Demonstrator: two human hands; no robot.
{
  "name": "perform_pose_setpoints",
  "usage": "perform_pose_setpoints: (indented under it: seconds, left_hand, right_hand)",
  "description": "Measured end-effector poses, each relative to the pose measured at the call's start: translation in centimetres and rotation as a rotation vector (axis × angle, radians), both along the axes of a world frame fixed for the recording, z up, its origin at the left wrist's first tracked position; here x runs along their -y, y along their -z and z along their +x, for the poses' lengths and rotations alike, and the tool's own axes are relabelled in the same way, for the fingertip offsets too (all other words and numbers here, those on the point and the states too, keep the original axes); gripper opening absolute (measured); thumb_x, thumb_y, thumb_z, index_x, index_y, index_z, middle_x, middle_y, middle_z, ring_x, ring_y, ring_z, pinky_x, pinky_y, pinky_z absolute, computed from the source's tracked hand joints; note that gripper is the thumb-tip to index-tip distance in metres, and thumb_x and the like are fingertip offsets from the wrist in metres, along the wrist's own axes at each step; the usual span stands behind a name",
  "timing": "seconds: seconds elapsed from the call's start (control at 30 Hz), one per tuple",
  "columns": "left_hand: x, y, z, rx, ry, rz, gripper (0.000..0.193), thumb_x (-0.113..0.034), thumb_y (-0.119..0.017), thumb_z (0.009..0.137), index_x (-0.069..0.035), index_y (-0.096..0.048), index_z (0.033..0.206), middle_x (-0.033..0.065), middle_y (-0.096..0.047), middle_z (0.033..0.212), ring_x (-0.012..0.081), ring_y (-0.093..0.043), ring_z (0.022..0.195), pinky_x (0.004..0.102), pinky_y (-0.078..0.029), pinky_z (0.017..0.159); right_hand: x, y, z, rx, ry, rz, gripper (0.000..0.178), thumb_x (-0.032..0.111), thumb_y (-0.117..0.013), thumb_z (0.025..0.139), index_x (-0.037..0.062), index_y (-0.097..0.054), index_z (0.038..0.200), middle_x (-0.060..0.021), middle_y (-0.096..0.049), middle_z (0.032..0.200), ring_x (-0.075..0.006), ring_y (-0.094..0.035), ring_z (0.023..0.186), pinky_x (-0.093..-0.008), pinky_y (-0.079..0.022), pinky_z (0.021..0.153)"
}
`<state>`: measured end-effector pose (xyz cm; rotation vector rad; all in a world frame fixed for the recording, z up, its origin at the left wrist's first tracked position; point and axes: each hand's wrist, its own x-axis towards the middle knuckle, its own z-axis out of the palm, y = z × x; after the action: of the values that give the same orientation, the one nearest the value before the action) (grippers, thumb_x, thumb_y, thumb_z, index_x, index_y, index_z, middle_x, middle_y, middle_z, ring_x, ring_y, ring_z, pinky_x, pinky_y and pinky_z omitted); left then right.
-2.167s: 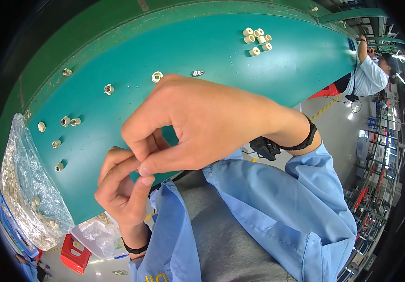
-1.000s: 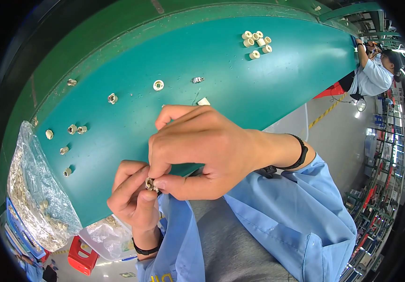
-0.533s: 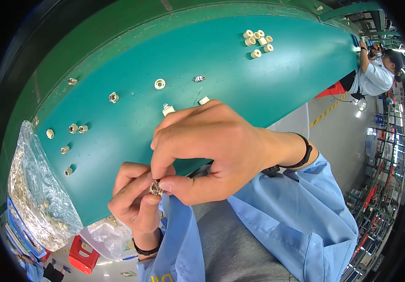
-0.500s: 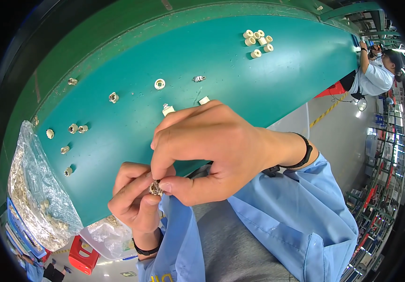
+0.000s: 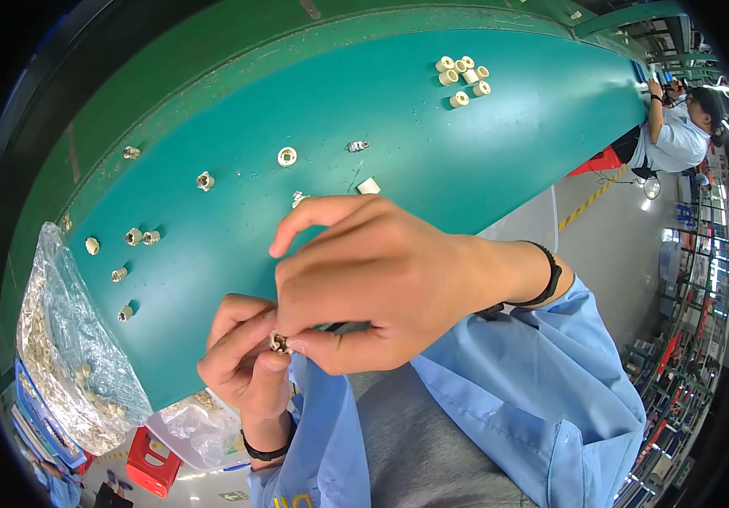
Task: The person assembles components by hand by picking up a white plastic housing and a metal insert, fitting them together, and placing the completed unit on the green workbench. They repeat this process, occasionally reaching into a plastic bag to retrieve more housings.
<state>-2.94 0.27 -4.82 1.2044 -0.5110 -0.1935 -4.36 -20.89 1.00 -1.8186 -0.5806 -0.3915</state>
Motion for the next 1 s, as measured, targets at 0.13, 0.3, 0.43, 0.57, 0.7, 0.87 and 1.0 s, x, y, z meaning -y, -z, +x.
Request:
perform_pose_setpoints:
  seconds: [0.13, 0.3, 0.43, 0.57, 0.7, 0.87, 1.0]
  left_hand:
    - [-0.5, 1.0, 0.3, 0.015, 0.001, -0.045, 0.041, -0.029, -0.078, 0.094, 0.005, -0.071, 0.115, 0.0165, -0.064, 0.097, 0.0218, -0.063, 0.076, 0.0303, -0.051, 0.061]
    - [-0.3, 1.4, 0.3, -0.101, 0.022, -0.1, 0.032, -0.02, -0.076, 0.095, 0.004, -0.07, 0.114, 0.0167, -0.063, 0.101, 0.0242, -0.064, 0.076, 0.032, -0.052, 0.062]
    - [-0.1, 2.0, 0.6, -0.228, 0.044, -0.17, 0.026, -0.012, -0.074, 0.095, 0.004, -0.07, 0.115, 0.0167, -0.063, 0.105, 0.025, -0.065, 0.08, 0.034, -0.054, 0.068]
    - [-0.2, 2.7, 1.1, -0.289, -0.007, -0.154, 0.024, -0.004, -0.071, 0.095, 0.004, -0.069, 0.117, 0.0173, -0.064, 0.11, 0.0248, -0.066, 0.087, 0.0365, -0.055, 0.076]
    - [-0.3, 2.6, 1.4, -0.357, -0.042, -0.134, 0.024, 0.002, -0.068, 0.095, 0.005, -0.069, 0.119, 0.0181, -0.065, 0.115, 0.0246, -0.067, 0.093, 0.0384, -0.056, 0.082]
    - [1.1, 1.6, 1.8, -0.336, -0.041, -0.156, 0.026, 0.008, -0.066, 0.094, 0.006, -0.068, 0.12, 0.0182, -0.065, 0.117, 0.0245, -0.068, 0.096, 0.0388, -0.058, 0.084]
    - [2.4, 0.1, 1.7, -0.234, -0.022, -0.149, 0.026, 0.008, -0.066, 0.095, 0.007, -0.068, 0.121, 0.0182, -0.065, 0.117, 0.0239, -0.069, 0.094, 0.0368, -0.059, 0.083]
  right_hand:
    - [-0.3, 0.9, -0.3, 0.071, 0.034, -0.048, 0.006, 0.005, -0.074, 0.082, 0.0077, -0.071, 0.087, -0.0005, -0.068, 0.076, -0.0196, -0.061, 0.061, -0.0395, -0.054, 0.082]
    - [1.5, 1.6, 0.4, 0.038, 0.087, -0.144, 0.01, 0.009, -0.075, 0.084, 0.0073, -0.073, 0.094, -0.0031, -0.068, 0.078, -0.0223, -0.064, 0.068, -0.0399, -0.052, 0.08]
    - [5.4, 2.6, 4.6, -0.106, 0.278, -0.494, 0.016, 0.012, -0.072, 0.087, 0.0061, -0.073, 0.102, -0.0077, -0.07, 0.09, -0.027, -0.068, 0.084, -0.0403, -0.051, 0.08]
    - [6.0, 4.6, 6.9, -0.124, 0.272, -0.866, 0.021, 0.014, -0.071, 0.089, 0.0055, -0.072, 0.109, -0.0093, -0.07, 0.096, -0.0296, -0.067, 0.091, -0.0387, -0.052, 0.084]
    - [6.0, 4.4, 6.9, -0.325, 0.073, -0.614, 0.02, 0.011, -0.072, 0.091, 0.0029, -0.071, 0.11, -0.008, -0.072, 0.093, -0.023, -0.069, 0.085, -0.0344, -0.054, 0.08]
    - [3.9, 1.6, 3.8, -0.708, -0.127, 0.298, 0.016, 0.004, -0.071, 0.093, -0.0005, -0.07, 0.108, -0.0061, -0.073, 0.09, -0.0127, -0.069, 0.081, -0.03, -0.054, 0.072]
    - [3.0, 1.5, 2.2, -0.573, -0.115, 0.32, 0.016, -0.001, -0.07, 0.092, -0.0017, -0.07, 0.108, -0.0066, -0.074, 0.091, -0.0125, -0.068, 0.081, -0.0308, -0.053, 0.069]
